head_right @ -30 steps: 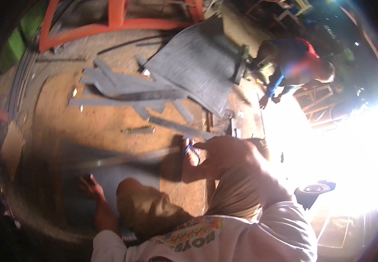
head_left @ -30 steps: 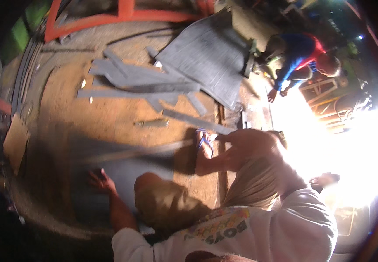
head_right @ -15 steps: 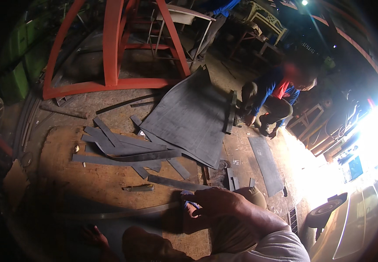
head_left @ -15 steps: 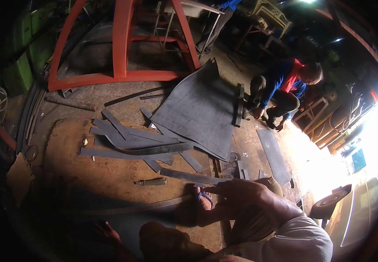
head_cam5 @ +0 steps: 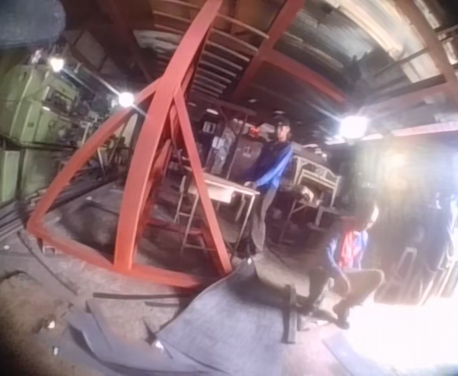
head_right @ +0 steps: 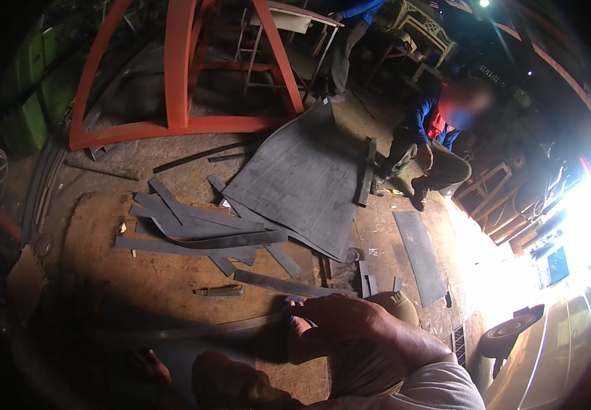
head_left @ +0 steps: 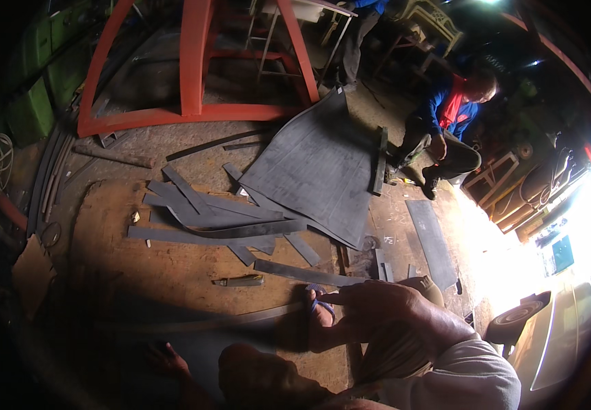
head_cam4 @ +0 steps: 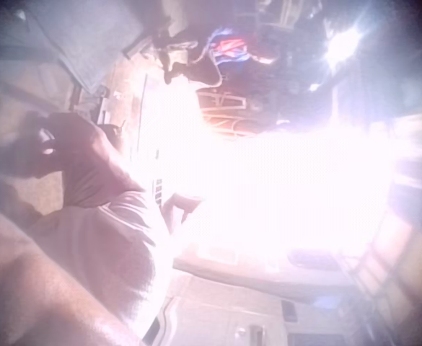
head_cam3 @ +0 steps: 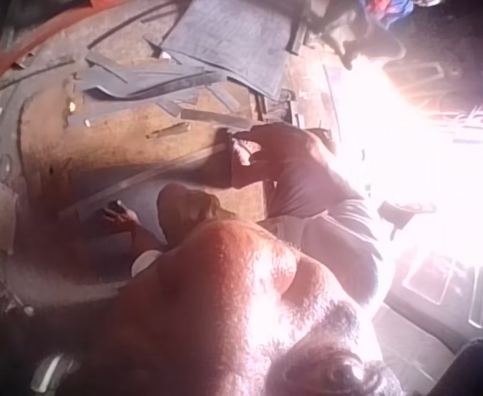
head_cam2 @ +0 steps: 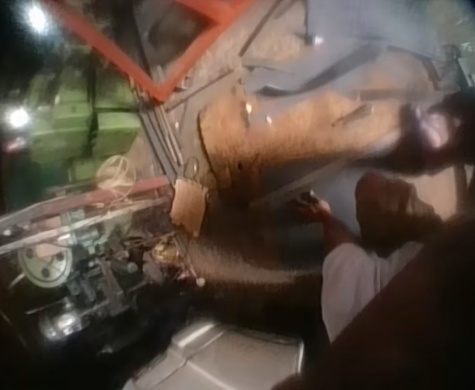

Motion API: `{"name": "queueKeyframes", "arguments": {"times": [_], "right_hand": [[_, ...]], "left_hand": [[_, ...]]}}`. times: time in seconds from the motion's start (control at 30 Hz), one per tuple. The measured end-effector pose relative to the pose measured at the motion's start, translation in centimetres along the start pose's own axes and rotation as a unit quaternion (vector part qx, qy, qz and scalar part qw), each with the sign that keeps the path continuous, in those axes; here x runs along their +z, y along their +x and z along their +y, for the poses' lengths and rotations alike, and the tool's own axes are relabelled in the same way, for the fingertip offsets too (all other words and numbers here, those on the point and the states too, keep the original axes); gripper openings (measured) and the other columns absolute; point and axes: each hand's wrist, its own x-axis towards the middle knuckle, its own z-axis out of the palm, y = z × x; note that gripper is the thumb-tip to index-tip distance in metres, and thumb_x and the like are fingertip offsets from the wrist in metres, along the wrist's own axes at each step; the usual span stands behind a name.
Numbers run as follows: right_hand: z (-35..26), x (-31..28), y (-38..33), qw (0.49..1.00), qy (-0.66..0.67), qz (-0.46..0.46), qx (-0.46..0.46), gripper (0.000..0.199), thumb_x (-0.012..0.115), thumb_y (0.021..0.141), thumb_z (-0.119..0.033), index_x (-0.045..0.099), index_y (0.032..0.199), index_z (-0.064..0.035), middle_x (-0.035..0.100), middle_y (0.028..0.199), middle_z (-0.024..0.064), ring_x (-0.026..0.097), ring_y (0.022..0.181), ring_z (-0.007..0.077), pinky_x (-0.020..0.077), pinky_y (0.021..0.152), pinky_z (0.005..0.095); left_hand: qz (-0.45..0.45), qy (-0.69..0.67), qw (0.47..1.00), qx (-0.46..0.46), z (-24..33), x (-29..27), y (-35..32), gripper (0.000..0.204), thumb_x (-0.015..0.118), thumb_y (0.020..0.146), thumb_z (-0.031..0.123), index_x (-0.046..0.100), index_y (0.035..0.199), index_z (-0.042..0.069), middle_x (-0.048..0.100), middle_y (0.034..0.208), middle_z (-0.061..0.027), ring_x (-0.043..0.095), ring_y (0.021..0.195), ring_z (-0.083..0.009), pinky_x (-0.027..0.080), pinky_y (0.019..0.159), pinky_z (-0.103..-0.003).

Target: The person sits on the floor and uses a utility knife to cut a large sheet of gray material. They repeatedly align the sheet, score it, and fold it to create straight cuts.

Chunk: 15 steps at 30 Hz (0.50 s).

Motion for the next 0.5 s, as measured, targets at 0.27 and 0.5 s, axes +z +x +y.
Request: {"name": "queueKeyframes", "arguments": {"times": [0.27, 0.5], "right_hand": [[-1.2, -1.0, 0.0, 0.999, -0.04, 0.01, -0.024, 0.064, 0.068, 0.096, -0.044, 0.053, 0.146, -0.0078, 0.069, 0.122, 0.0212, 0.069, 0.112, 0.0375, 0.0568, 0.093, 0.0445], [-3.5, -0.9, 0.1, 0.996, -0.029, -0.088, 0.019, 0.064, 0.068, 0.092, -0.042, 0.053, 0.146, -0.0097, 0.065, 0.133, 0.0185, 0.066, 0.12, 0.0337, 0.0558, 0.097, 0.0425]], "left_hand": [[-0.005, -0.226, 0.974, 0.007, -1.1, 5.3, 0.1, 0.077, 0.047, 0.104, 0.064, 0.04, 0.159, 0.012, 0.036, 0.163, -0.0231, 0.038, 0.148, -0.0436, 0.032, 0.122, -0.054], [0.034, -0.15, 0.988, 0.013, 0.0, 2.8, -0.4, 0.08, 0.052, 0.101, 0.066, 0.041, 0.158, 0.012, 0.038, 0.161, -0.0248, 0.039, 0.146, -0.046, 0.031, 0.12, -0.058]]}}
